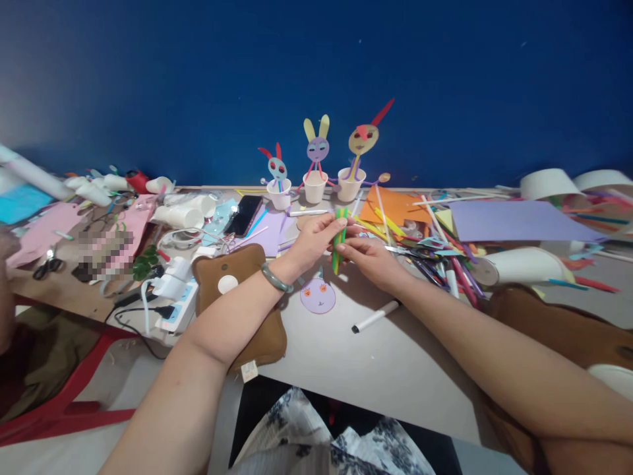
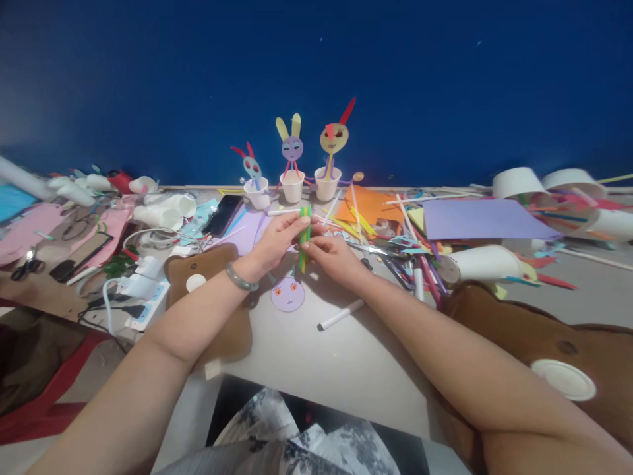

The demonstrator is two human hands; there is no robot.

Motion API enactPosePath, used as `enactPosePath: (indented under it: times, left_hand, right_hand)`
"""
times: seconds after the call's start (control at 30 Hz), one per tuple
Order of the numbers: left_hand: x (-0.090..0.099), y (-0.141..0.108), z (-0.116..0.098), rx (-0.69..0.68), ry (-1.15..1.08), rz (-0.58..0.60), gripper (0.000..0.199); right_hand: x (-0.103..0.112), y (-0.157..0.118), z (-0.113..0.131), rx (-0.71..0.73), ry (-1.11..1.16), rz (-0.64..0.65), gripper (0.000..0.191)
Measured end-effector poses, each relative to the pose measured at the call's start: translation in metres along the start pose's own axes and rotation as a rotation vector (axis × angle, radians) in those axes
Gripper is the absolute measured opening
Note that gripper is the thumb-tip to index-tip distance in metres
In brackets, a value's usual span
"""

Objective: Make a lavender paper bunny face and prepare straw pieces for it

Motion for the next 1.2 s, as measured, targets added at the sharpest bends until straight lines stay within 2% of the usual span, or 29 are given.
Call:
enactPosePath:
  times: [0.2, 0.43, 0.6, 0.87, 1.2]
  left_hand:
    - [0.002, 0.001, 0.0, -0.033, 0.002, -0.021, 0.034]
    - [0.002, 0.001, -0.003, -0.042, -0.022, -0.01, 0.019]
    - [0.004, 0.0, -0.003, -0.054, -0.018, -0.041, 0.024]
    - [0.004, 0.0, -0.002, -0.022, -0.043, -0.069, 0.015]
    - [0.015, 0.002, 0.0, -0.058, -0.01, -0.087, 0.018]
  right_hand:
    - [0.001, 0.0, 0.004, 0.018, 0.012, -0.012, 0.043]
    - [-0.002, 0.001, 0.004, 0.015, 0.069, 0.002, 0.046]
    - [-0.003, 0.001, 0.001, 0.013, 0.089, 0.025, 0.045]
    - [-0.006, 0.001, -0.003, -0.01, 0.159, 0.057, 0.044]
    - [-0.012, 0.003, -0.011, -0.021, 0.187, 0.137, 0.041]
Point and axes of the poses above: each hand's wrist, its own y-axis towards the middle knuckle, its own x-axis out of the back of the hand, z = x × y, the point moved 8 cm from there along y, towards the middle knuckle, and after that the axes turned 14 degrees about z, right-handed, at the moved point
